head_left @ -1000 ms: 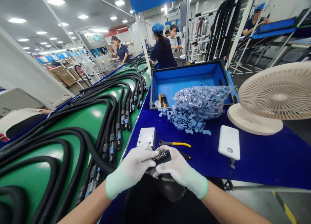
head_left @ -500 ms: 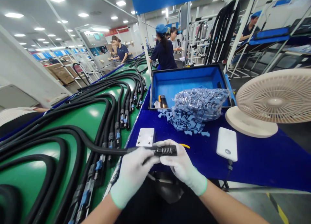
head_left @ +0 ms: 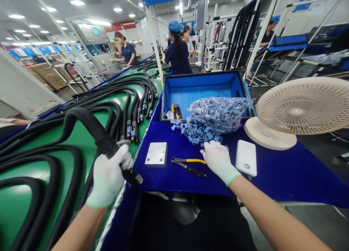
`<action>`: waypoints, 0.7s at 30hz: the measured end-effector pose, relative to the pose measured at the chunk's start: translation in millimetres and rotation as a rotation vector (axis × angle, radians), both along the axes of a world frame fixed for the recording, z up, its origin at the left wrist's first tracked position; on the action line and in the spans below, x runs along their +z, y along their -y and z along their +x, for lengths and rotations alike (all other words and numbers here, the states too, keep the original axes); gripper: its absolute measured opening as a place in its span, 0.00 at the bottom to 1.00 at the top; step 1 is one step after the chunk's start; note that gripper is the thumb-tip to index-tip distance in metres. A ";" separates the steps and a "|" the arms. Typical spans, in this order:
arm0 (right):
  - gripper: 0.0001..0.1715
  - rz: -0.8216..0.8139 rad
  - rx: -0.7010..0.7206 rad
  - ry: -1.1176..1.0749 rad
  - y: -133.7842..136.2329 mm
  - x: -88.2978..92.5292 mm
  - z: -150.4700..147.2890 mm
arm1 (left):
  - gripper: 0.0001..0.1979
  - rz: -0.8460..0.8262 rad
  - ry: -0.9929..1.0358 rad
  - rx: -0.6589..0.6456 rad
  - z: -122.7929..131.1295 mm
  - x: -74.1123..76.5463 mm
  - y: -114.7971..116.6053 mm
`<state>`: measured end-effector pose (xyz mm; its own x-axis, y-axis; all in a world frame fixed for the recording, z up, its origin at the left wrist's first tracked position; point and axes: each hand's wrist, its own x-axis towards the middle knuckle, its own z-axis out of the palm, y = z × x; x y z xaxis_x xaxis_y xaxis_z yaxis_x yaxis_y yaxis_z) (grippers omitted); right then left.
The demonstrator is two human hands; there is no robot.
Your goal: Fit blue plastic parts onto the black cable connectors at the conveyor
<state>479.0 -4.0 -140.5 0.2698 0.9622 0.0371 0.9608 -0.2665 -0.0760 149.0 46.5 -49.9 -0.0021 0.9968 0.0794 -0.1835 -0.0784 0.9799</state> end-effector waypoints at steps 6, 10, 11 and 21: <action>0.13 -0.088 0.006 -0.010 -28.6 -1.2 6.1 | 0.11 0.237 -0.177 -0.011 24.1 0.8 -49.1; 0.11 -0.097 0.016 0.002 -26.3 11.5 8.8 | 0.12 0.220 -0.229 -0.030 31.2 -14.0 -60.2; 0.13 -0.093 0.017 -0.001 -23.4 16.1 8.5 | 0.13 0.210 -0.240 -0.034 31.5 -18.7 -61.1; 0.09 0.186 0.609 -0.927 -45.5 50.0 -84.9 | 0.17 0.176 -0.401 -0.018 25.6 -35.8 -74.2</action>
<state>394.0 41.5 -90.6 -0.2457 0.9434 0.2229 0.4789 0.3180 -0.8183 174.6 120.7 -85.7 0.0809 0.9677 0.2387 0.2059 -0.2506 0.9459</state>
